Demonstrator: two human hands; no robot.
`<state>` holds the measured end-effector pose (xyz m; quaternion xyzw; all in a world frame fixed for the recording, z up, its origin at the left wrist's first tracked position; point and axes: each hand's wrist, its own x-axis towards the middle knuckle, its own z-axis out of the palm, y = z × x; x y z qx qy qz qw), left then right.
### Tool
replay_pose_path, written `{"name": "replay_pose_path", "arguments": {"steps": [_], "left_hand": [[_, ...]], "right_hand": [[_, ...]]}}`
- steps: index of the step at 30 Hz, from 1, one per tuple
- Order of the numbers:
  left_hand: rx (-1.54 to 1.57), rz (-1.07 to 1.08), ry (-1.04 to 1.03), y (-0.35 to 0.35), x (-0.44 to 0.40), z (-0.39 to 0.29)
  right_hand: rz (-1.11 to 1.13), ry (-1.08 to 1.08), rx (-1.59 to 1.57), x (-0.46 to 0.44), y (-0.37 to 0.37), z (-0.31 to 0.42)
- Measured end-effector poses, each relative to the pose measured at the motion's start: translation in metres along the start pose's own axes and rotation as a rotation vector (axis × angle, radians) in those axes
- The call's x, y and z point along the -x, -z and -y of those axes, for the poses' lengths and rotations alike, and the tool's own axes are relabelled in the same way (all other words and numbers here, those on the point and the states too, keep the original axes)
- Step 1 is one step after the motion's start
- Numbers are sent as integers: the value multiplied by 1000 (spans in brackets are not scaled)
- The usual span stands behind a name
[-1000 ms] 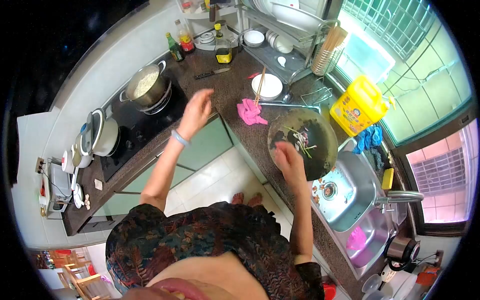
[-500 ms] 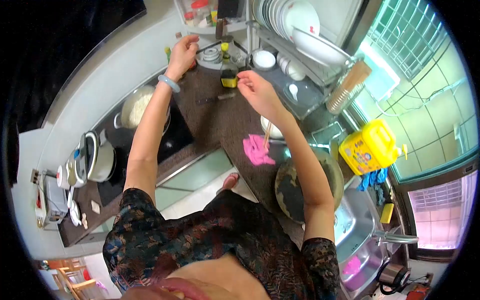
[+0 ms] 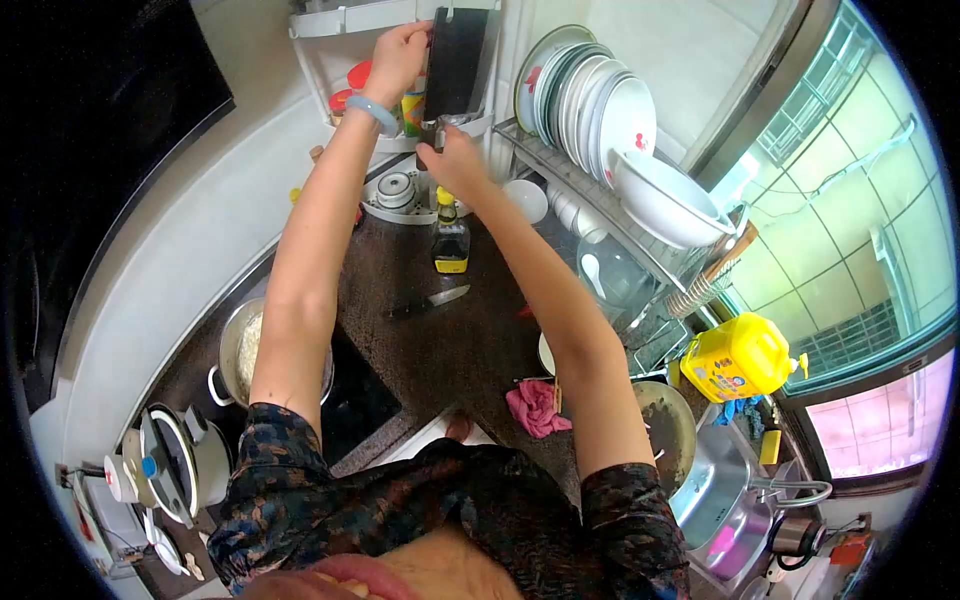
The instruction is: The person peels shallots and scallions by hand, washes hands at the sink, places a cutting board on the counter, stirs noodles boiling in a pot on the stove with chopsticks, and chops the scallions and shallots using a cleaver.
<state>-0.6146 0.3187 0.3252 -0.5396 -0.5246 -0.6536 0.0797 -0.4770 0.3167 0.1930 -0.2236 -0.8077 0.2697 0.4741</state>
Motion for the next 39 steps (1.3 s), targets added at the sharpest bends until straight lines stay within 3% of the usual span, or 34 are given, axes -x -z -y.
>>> {"name": "replay_pose_path", "arguments": {"steps": [2,6,8,12,13,14,17,21,27,29,30,34,37,38,39], "left_hand": [[152,56,181,-8,-3,-2],[273,79,217,-15,-9,10],[522,152,396,-12,-10,12],[774,221,556,-5,-10,2],[1036,316,619,-7,-17,11],[1299,410,675,-11,-21,20],[1397,291,748,-18,-22,14],[1471,304,700,-28,-26,24],[1383,360,567,-29,-33,24],[1223,333,573,-28,-36,21],[1294,363,594,-48,-50,55],[1301,509,519,-32,-45,48],[1301,401,541,-35,-42,38],[1440,581,603,-41,-62,94],[1439,580,607,-37,-60,83]], "right_hand": [[-30,-21,19,-11,-17,-10],[-62,-107,-69,-15,-26,-15],[-94,-111,-60,-11,-24,-19],[-104,-99,4,6,-12,-5],[-126,-103,30,11,-6,9],[-100,-172,-265,23,2,23],[-117,-253,-262,33,13,39],[-90,-229,-163,42,35,45],[-32,-283,-49,41,65,65],[-40,-301,-29,42,72,73],[-48,-307,-24,42,77,79],[-63,-306,-6,42,93,96],[-128,-147,171,38,100,92],[-179,-64,210,35,102,88],[-230,18,249,31,102,84]]}}
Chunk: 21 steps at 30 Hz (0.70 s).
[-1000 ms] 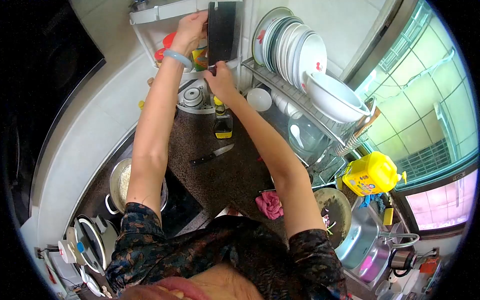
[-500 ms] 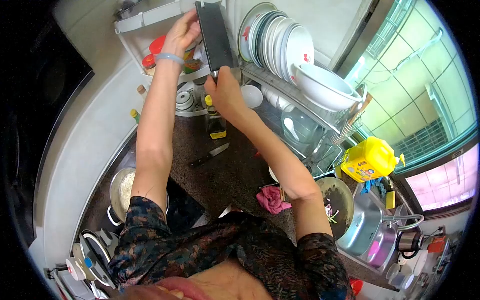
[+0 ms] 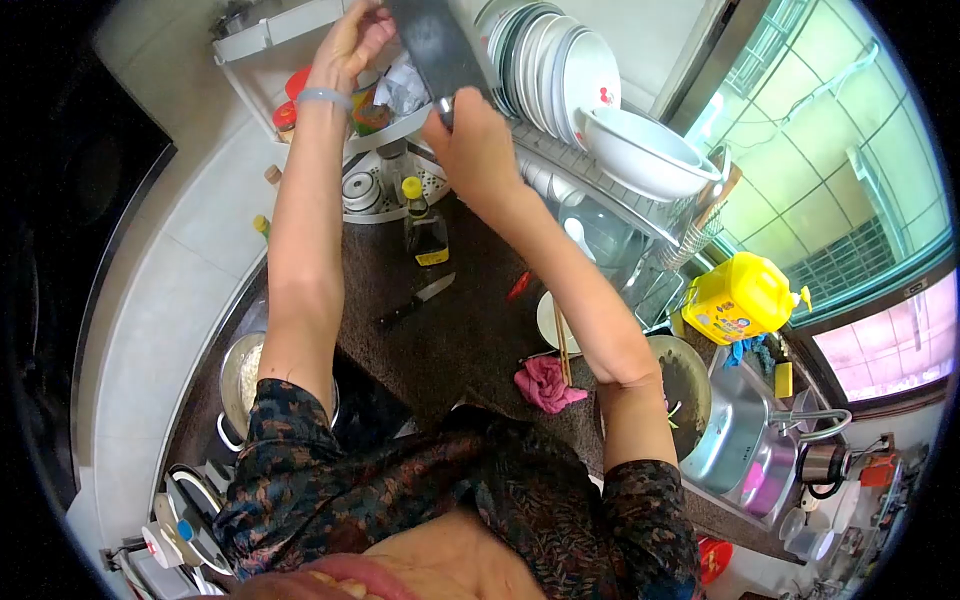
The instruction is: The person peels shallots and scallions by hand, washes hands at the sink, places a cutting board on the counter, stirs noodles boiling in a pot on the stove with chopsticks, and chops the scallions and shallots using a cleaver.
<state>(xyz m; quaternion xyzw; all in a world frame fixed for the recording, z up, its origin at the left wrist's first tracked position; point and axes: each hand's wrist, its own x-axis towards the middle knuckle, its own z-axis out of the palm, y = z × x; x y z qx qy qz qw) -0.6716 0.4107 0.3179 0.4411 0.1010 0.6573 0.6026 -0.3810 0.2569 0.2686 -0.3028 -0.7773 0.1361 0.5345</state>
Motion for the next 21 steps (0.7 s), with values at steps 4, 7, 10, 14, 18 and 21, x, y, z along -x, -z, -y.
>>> {"name": "replay_pose_path", "arguments": {"steps": [4,7,10,14,18,21], "left_hand": [[252,-92,-102,-36,8,-22],[269,-183,-250,-28,17,-39],[-360,-96,-231,-81,51,23],[-329,-306,-492,-145,77,107],[-1109,-398,-425,-316,186,230],[-954,-203,-475,-190,184,258]], "right_hand": [[-101,198,-71,-26,45,4],[-89,194,-48,-25,105,26],[-5,-125,-403,48,186,8],[-269,-376,89,171,299,-6],[-413,-744,234,293,395,-8],[-371,-778,484,325,341,-18]]}}
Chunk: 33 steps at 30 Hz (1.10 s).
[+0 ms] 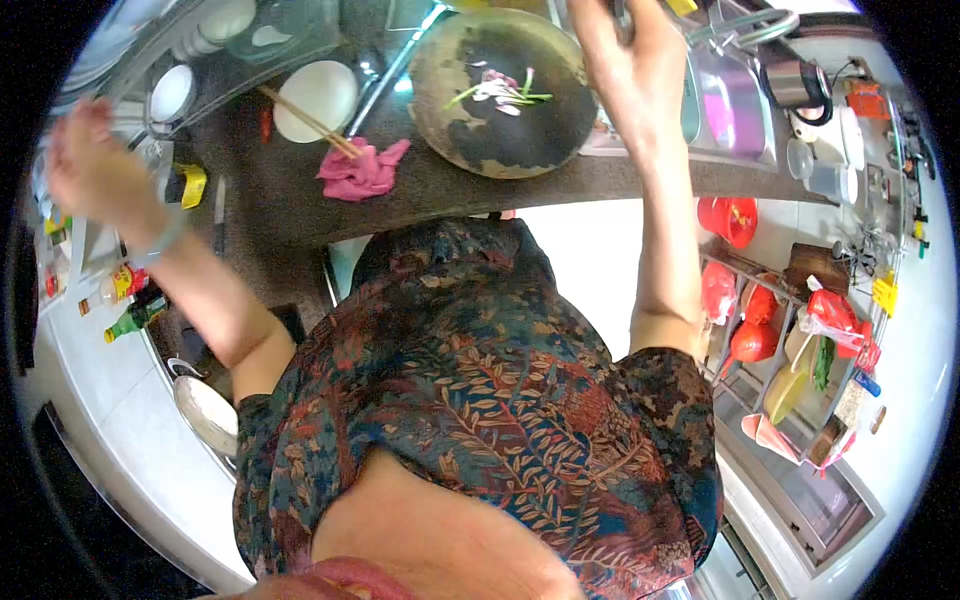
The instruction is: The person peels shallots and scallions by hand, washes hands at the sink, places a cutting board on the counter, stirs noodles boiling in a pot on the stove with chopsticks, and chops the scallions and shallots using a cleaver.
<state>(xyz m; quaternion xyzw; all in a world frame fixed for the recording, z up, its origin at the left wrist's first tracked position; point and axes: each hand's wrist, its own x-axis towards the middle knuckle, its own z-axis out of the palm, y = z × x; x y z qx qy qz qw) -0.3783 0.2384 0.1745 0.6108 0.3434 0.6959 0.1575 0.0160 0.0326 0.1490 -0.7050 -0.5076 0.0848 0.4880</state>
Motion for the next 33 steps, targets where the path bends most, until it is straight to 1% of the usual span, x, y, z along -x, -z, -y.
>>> {"name": "replay_pose_path", "arguments": {"steps": [1,2,3,4,5,6,7,9,11,15,17,19,21,23,25,26,27,29,30,33], "left_hand": [[-91,125,-10,-17,35,-3],[32,55,99,-49,85,-3],[-102,265,135,-55,115,1],[-112,378,145,-69,145,5],[-171,501,156,-77,172,16],[-204,580,101,-83,197,33],[-293,653,-53,-90,215,43],[-332,669,-66,-103,244,60],[-430,710,-56,-118,255,67],[-562,777,-55,-136,262,97],[-626,846,-128,-137,263,113],[-614,845,-158,-133,259,126],[-484,863,-192,-124,254,138],[-470,919,-211,-111,243,131],[-389,978,-261,-100,238,124],[-435,1049,-239,-93,239,127],[-431,1055,-240,-91,237,122],[-400,1013,-170,-88,231,114],[-414,1065,-137,-87,229,117],[-368,1137,-104,-85,228,119]], "right_hand": [[8,-29,251,10,3,-18],[16,-56,304,22,1,-27],[18,-79,347,36,-2,-30],[28,-90,333,46,-9,-34],[67,-169,266,57,-15,-37],[107,-251,201,67,-20,-38],[172,-326,227,76,-25,-37],[238,-308,122,93,-38,-47],[349,-362,169,102,-47,-45],[442,-408,91,116,-67,-45],[443,-429,55,120,-73,-43],[432,-449,20,125,-76,-43],[449,-476,25,130,-77,-45],[459,-501,19,134,-78,-46],[460,-499,-6,142,-79,-48],[468,-507,-4,144,-80,-49],[465,-514,-5,146,-81,-48],[474,-498,50,149,-84,-46],[482,-502,76,151,-86,-46],[497,-520,120,150,-89,-41]]}}
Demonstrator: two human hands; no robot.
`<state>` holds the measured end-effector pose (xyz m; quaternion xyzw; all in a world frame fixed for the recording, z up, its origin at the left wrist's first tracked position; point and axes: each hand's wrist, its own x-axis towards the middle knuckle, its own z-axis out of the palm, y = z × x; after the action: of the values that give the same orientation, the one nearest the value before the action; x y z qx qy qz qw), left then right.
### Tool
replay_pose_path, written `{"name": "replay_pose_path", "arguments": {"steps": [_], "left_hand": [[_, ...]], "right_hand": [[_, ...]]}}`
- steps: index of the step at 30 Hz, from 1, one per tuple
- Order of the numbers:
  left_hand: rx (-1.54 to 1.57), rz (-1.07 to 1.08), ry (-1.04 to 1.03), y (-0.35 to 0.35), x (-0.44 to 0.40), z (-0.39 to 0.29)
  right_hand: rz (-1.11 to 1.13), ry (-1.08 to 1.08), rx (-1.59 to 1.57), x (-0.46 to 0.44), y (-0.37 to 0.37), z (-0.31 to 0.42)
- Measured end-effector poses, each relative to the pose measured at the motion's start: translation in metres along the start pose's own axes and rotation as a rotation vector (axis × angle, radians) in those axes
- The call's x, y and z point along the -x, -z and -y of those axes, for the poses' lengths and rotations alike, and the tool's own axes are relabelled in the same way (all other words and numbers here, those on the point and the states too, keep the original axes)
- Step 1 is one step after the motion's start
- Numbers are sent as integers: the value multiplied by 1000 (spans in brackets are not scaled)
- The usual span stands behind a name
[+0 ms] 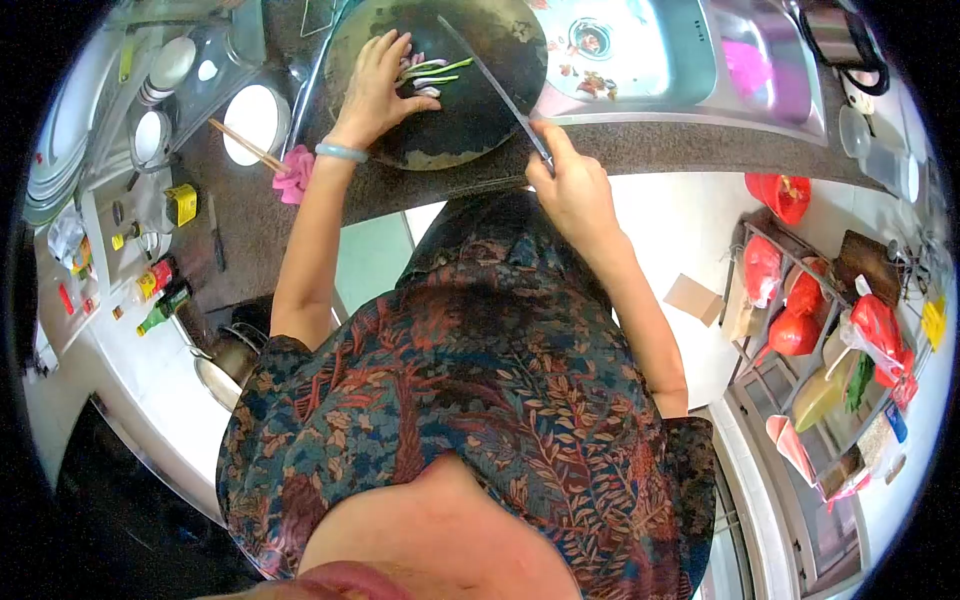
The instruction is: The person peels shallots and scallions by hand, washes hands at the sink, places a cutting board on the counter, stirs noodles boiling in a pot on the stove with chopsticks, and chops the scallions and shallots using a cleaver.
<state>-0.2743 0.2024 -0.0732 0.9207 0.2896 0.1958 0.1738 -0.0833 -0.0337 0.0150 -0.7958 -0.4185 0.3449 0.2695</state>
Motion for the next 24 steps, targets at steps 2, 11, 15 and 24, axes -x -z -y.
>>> {"name": "replay_pose_path", "arguments": {"steps": [2,11,15,24], "left_hand": [[-23,-26,-31,-1,-1,-4],[-27,-262,113,-35,9,-45],[-17,-332,170,-32,12,-50],[-112,-494,353,-54,17,-46]], "right_hand": [[-1,7,23,0,-2,2],[116,3,-27,-12,-8,28],[113,48,36,-16,-8,30],[136,156,154,-6,2,27]]}}
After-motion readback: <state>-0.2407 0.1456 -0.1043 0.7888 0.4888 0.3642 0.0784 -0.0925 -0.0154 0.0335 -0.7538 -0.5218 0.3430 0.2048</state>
